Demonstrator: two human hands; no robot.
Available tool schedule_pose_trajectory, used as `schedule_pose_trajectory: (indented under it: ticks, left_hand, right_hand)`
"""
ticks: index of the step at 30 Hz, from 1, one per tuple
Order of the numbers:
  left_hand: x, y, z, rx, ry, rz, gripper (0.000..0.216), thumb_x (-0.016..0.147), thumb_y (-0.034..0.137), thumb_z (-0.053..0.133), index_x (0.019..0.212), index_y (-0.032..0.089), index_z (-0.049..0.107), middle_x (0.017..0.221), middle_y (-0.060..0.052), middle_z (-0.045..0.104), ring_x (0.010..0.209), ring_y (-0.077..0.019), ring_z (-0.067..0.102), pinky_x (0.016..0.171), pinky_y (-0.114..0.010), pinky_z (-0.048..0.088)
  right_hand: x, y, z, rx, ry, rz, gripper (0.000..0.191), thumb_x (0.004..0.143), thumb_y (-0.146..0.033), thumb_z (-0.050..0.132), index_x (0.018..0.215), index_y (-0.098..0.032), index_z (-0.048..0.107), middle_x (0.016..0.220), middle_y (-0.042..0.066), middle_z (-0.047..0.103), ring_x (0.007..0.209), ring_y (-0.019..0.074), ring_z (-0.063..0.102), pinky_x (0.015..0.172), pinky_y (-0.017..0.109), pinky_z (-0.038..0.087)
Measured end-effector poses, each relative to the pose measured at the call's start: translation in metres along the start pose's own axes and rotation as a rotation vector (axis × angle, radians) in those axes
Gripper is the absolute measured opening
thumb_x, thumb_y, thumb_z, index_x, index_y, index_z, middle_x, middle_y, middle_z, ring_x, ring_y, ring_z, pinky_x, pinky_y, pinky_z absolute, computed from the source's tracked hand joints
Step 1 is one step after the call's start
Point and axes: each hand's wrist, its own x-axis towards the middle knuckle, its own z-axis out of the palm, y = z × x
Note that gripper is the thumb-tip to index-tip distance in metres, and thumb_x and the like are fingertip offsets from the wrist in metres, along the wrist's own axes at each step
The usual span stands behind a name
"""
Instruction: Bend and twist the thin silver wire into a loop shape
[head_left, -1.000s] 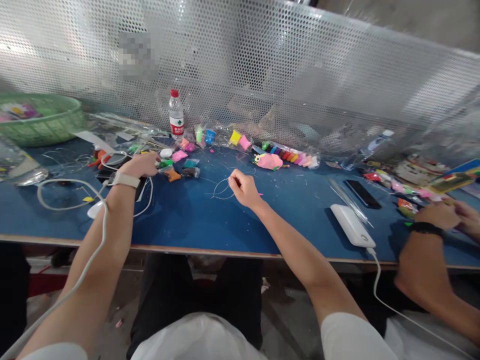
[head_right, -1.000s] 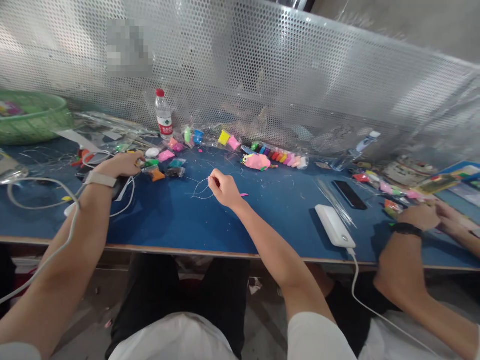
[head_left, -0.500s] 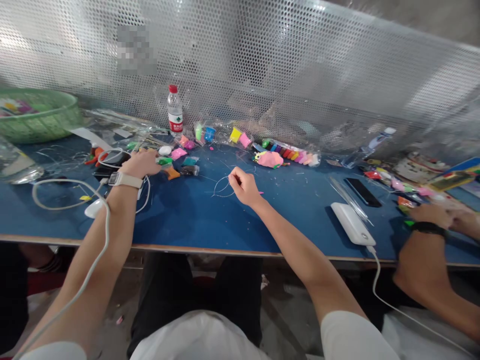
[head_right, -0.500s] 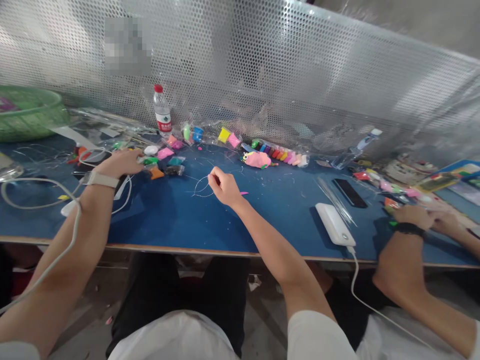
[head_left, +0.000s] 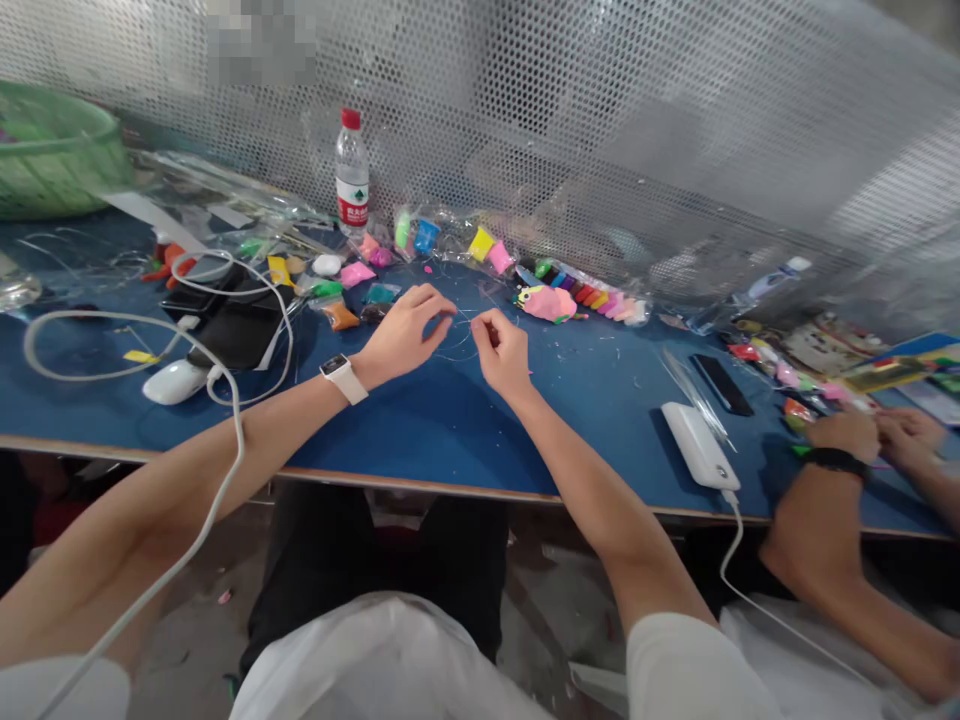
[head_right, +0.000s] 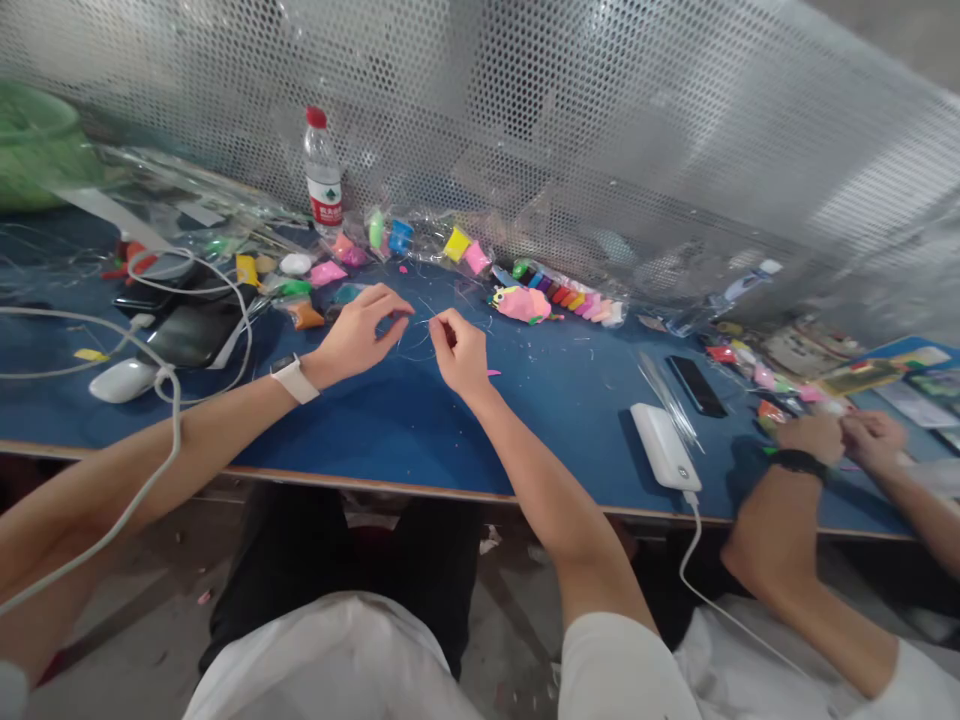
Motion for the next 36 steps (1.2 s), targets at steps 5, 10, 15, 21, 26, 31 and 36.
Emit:
schedule_pose_trajectory:
  ticks: [5, 10, 15, 21, 26, 31, 36]
  left_hand:
    - [-0.009, 0.001, 0.009, -0.013, -0.056, 0.039, 0.019, 0.105, 0.021, 0.061, 0.122, 0.017, 0.068, 0.110, -0.010, 0.071, 0.101, -0.0238, 0.068, 0.092, -0.042, 0.061]
    - [-0.010, -0.005, 0.009, 0.110, -0.086, 0.065, 0.013, 0.104, 0.032, 0.070, 0.103, 0.021, 0.076, 0.122, -0.013, 0.068, 0.107, -0.0283, 0.065, 0.097, -0.050, 0.059]
    - [-0.011, -0.008, 0.008, 0.090, -0.113, 0.056, 0.021, 0.107, 0.033, 0.066, 0.097, 0.023, 0.082, 0.133, -0.014, 0.066, 0.114, -0.0295, 0.064, 0.103, -0.054, 0.058]
    - [-0.009, -0.006, 0.011, -0.074, -0.145, 0.065, 0.017, 0.108, 0.028, 0.064, 0.101, 0.022, 0.078, 0.136, -0.013, 0.067, 0.122, -0.0292, 0.065, 0.115, -0.058, 0.055]
    - [-0.010, -0.001, 0.014, -0.255, -0.138, 0.045, 0.011, 0.105, 0.028, 0.070, 0.107, 0.024, 0.079, 0.146, -0.013, 0.061, 0.132, -0.0281, 0.062, 0.122, -0.057, 0.055]
    - [-0.011, -0.005, 0.011, -0.335, -0.175, 0.008, 0.008, 0.103, 0.027, 0.074, 0.105, 0.025, 0.082, 0.151, -0.012, 0.057, 0.139, -0.0275, 0.061, 0.128, -0.057, 0.053]
    - [-0.011, -0.011, 0.012, -0.567, -0.213, -0.059, 0.018, 0.102, 0.045, 0.082, 0.106, 0.027, 0.085, 0.155, -0.012, 0.059, 0.142, -0.0280, 0.064, 0.128, -0.056, 0.054]
  right_hand:
    - [0.000, -0.004, 0.002, 0.015, 0.035, 0.013, 0.055, 0.108, -0.074, 0.058, 0.090, -0.023, 0.070, 0.079, -0.001, 0.063, 0.061, 0.0122, 0.050, 0.062, 0.034, 0.038]
    - [-0.001, -0.005, 0.005, 0.115, 0.047, 0.064, 0.056, 0.103, -0.077, 0.064, 0.093, -0.023, 0.072, 0.078, 0.001, 0.068, 0.060, 0.0137, 0.057, 0.061, 0.034, 0.045]
    - [-0.002, -0.005, 0.008, 0.170, 0.035, 0.115, 0.057, 0.101, -0.081, 0.064, 0.096, -0.024, 0.070, 0.064, -0.004, 0.061, 0.051, 0.0145, 0.057, 0.056, 0.034, 0.047]
    - [-0.001, -0.007, 0.005, 0.022, 0.093, -0.040, 0.047, 0.110, -0.067, 0.059, 0.098, -0.023, 0.073, 0.082, 0.002, 0.071, 0.066, 0.0145, 0.059, 0.066, 0.034, 0.046]
    - [-0.003, -0.010, 0.003, -0.080, 0.172, -0.161, 0.034, 0.115, -0.047, 0.060, 0.099, -0.022, 0.076, 0.088, 0.003, 0.076, 0.070, 0.0139, 0.062, 0.069, 0.032, 0.048]
    - [-0.004, -0.013, 0.001, -0.091, 0.151, -0.202, 0.031, 0.114, -0.043, 0.064, 0.096, -0.021, 0.077, 0.084, 0.002, 0.075, 0.067, 0.0127, 0.061, 0.067, 0.031, 0.047]
    - [-0.002, -0.014, -0.001, -0.097, 0.136, -0.235, 0.033, 0.114, -0.044, 0.062, 0.096, -0.021, 0.076, 0.087, 0.003, 0.077, 0.073, 0.0137, 0.066, 0.070, 0.032, 0.050]
